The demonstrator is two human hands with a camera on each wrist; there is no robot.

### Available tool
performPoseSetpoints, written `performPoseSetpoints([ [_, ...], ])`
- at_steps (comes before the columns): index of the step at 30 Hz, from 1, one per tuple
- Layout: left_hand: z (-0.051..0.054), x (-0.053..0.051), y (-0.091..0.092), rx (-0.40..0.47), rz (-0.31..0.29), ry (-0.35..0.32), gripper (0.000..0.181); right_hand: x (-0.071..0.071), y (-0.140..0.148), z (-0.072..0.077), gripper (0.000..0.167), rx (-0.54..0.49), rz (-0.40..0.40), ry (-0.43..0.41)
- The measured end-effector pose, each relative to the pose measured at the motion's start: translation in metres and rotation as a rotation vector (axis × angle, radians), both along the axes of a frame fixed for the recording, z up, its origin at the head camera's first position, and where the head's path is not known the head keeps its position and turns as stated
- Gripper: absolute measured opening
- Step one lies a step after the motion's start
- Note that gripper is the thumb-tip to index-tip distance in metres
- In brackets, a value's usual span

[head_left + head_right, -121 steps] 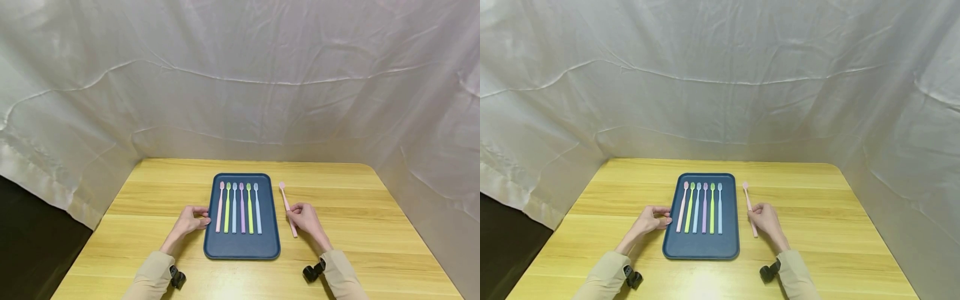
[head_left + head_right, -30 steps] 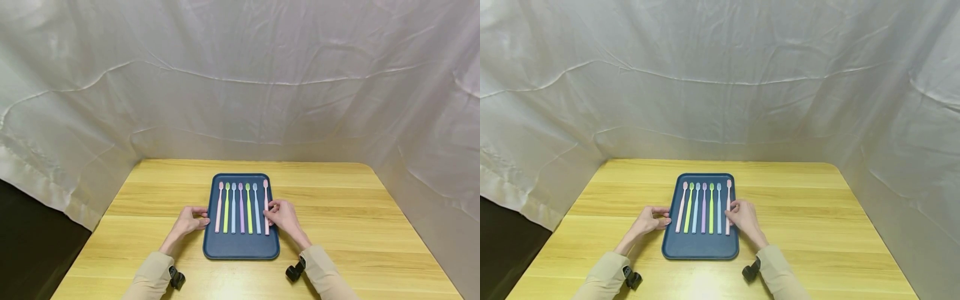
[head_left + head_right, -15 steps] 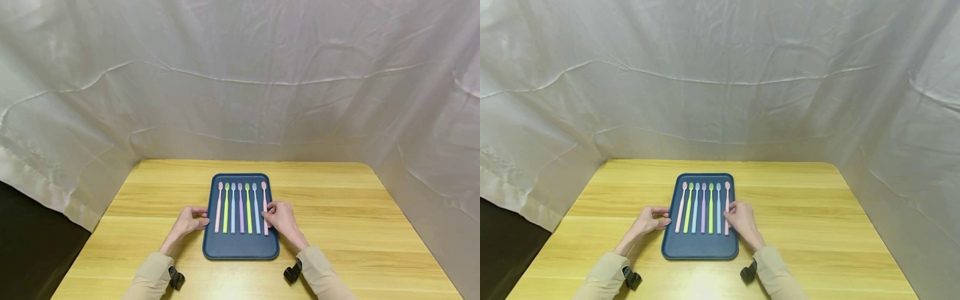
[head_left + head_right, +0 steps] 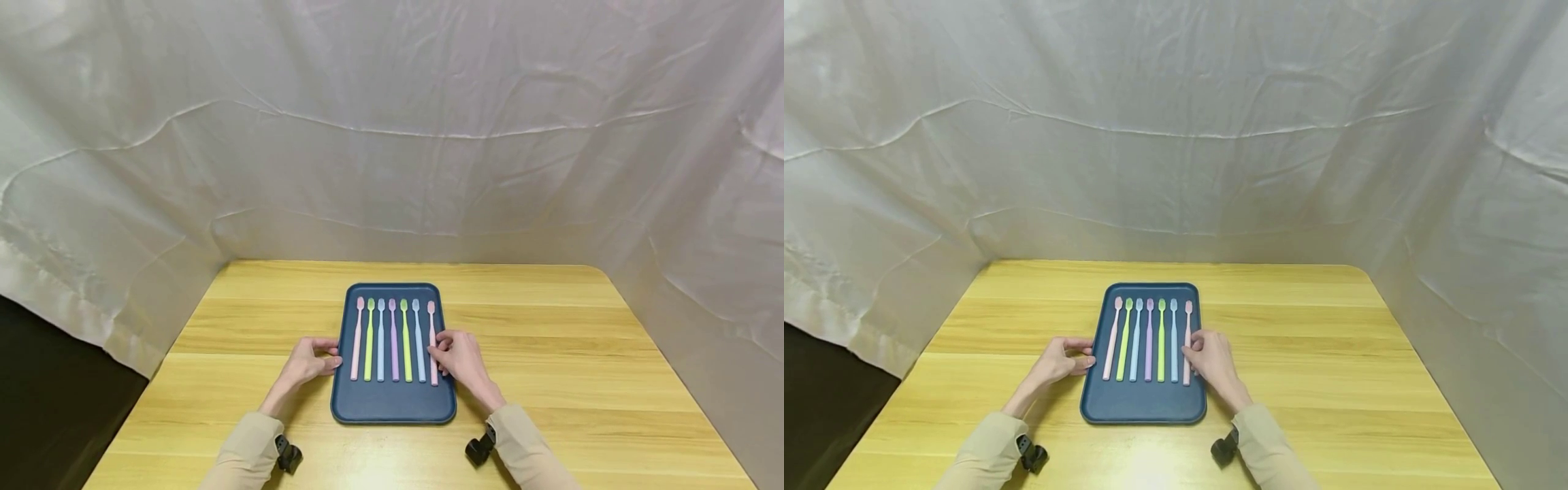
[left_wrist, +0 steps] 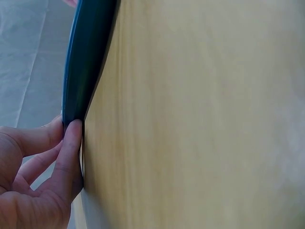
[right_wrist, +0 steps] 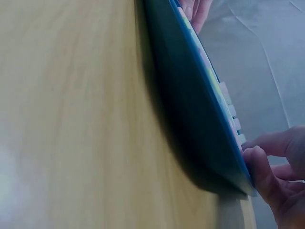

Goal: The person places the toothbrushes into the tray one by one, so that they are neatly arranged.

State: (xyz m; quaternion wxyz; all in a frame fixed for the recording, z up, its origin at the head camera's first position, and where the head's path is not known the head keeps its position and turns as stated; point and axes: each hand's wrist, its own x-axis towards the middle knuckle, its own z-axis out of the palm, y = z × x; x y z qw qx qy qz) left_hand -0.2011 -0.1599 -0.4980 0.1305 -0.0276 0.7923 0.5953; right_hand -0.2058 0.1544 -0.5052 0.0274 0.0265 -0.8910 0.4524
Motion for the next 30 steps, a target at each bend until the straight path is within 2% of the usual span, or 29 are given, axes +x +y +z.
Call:
performPoseSetpoints([
  [6, -0.0007, -0.0009, -0.0002, 0.018, -0.005, 0.005, 0.043, 0.0007, 0.0066, -0.0009, 0.03, 0.035, -0.006, -0.006],
  [10, -0.0017, -0.0009, -0.0005, 0.016, -0.008, 0.011, 0.042, 0.0005, 0.008, -0.0017, 0.033, 0.054, 0.018, -0.008],
  [22, -0.0027, -0.0009, -0.0009, 0.013, -0.006, 0.006, 0.043, -0.0006, 0.006, -0.0005, 0.034, 0.11, 0.049, -0.025],
  [30, -0.0016, -0.0005, -0.0007, 0.015, -0.007, 0.003, 0.043, -0.0009, 0.0053, -0.0009, 0.033, 0.098, 0.048, -0.019],
])
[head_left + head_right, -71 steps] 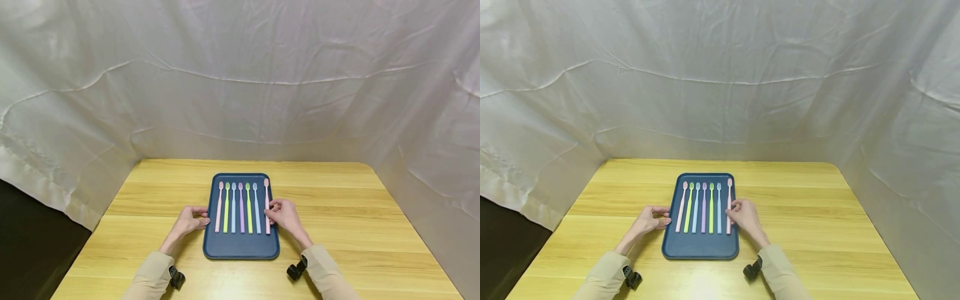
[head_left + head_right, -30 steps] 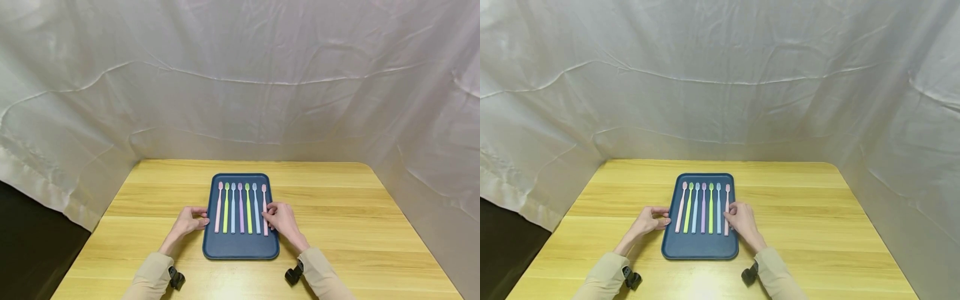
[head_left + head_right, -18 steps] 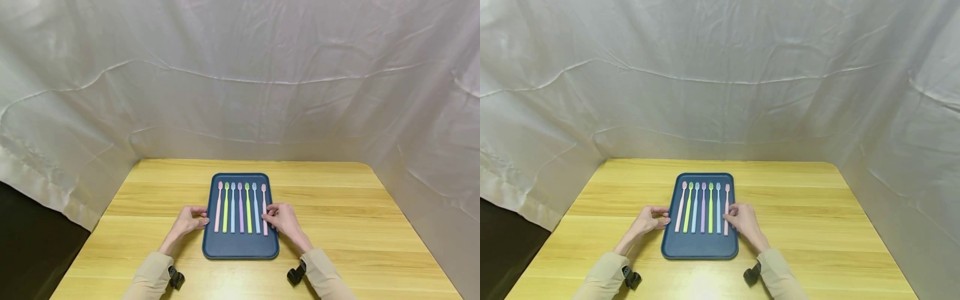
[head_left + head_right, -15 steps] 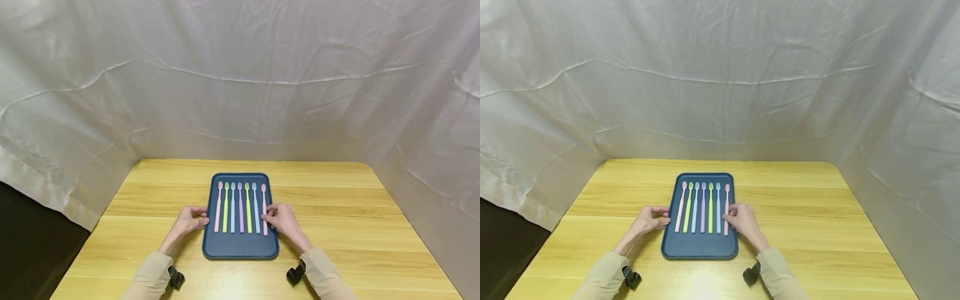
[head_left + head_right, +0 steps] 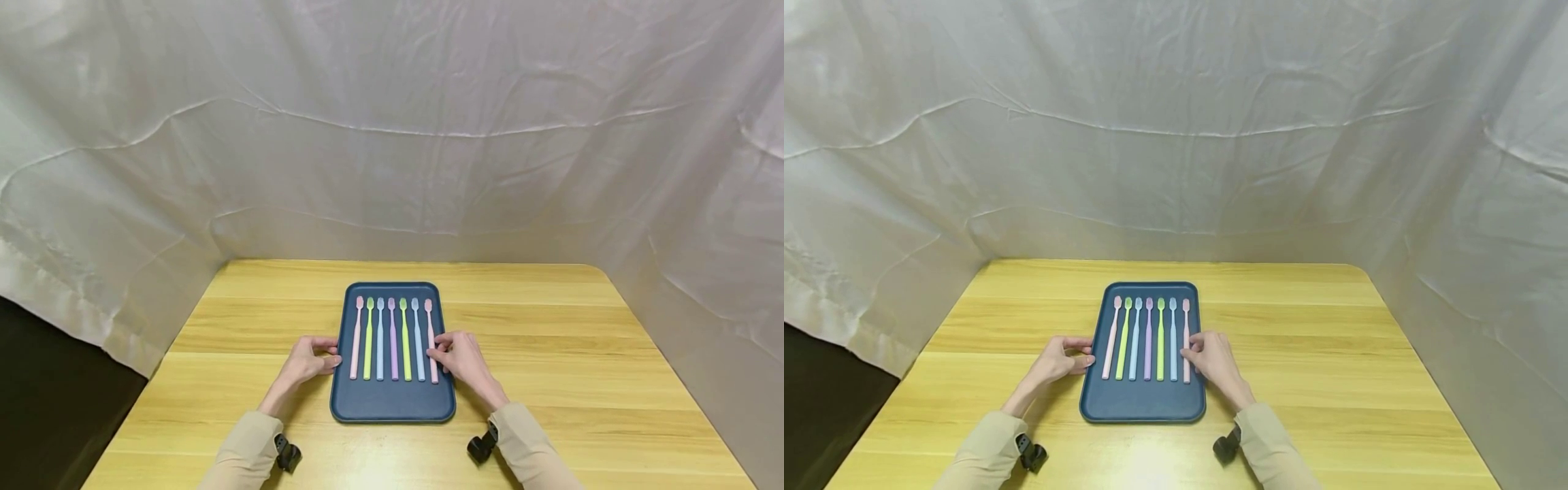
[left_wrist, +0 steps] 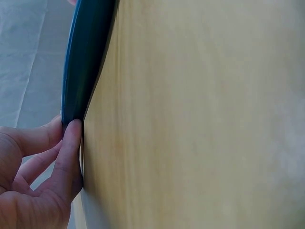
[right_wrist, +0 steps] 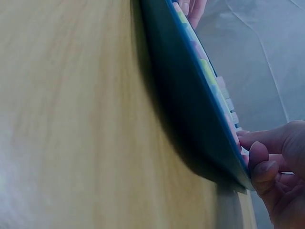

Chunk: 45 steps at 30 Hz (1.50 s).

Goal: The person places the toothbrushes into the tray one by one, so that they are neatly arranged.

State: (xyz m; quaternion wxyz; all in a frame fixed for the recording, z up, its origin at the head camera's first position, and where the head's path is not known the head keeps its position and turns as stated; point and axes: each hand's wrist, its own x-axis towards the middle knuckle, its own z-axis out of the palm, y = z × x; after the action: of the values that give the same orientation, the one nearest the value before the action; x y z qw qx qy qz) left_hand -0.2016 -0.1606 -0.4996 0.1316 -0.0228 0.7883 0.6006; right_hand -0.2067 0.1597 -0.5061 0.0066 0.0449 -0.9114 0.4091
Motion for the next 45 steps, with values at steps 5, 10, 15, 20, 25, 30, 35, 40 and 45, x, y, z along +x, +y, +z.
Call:
performPoseSetpoints([
  [5, 0.0002, 0.0005, 0.0005, 0.001, 0.001, -0.003, 0.043, 0.0001, 0.0006, -0.0004, 0.032, -0.01, 0.001, 0.0],
  [10, 0.0004, 0.0, 0.0007, -0.001, 0.002, 0.001, 0.043, -0.0003, 0.0013, -0.0005, 0.031, -0.022, 0.0, -0.001],
  [15, -0.0001, -0.0001, 0.0003, -0.006, 0.0, 0.007, 0.043, -0.0001, 0.0013, -0.0015, 0.031, -0.025, -0.006, 0.006],
  [20, -0.0018, -0.0007, -0.0004, -0.005, 0.004, 0.008, 0.043, 0.0001, 0.0007, -0.0033, 0.029, -0.017, -0.009, 0.025],
  [25, -0.0018, -0.0007, -0.0002, -0.007, 0.01, 0.004, 0.043, 0.0002, 0.001, -0.0037, 0.03, -0.016, -0.005, 0.023],
  [30, -0.0018, -0.0008, -0.0004, -0.006, 0.01, 0.002, 0.042, 0.0013, 0.0006, -0.0036, 0.029, -0.021, 0.004, 0.034],
  [35, -0.0013, -0.0003, 0.0005, -0.011, 0.017, 0.001, 0.043, 0.0014, 0.0008, -0.0028, 0.029, -0.025, 0.005, 0.034],
  [40, -0.0001, -0.0001, 0.0014, -0.009, 0.014, 0.003, 0.043, 0.0011, 0.0017, -0.0035, 0.028, -0.02, 0.014, 0.053],
  [45, -0.0026, -0.0009, 0.001, -0.008, 0.012, 0.005, 0.043, 0.0008, 0.0019, -0.0031, 0.028, -0.022, 0.008, 0.041],
])
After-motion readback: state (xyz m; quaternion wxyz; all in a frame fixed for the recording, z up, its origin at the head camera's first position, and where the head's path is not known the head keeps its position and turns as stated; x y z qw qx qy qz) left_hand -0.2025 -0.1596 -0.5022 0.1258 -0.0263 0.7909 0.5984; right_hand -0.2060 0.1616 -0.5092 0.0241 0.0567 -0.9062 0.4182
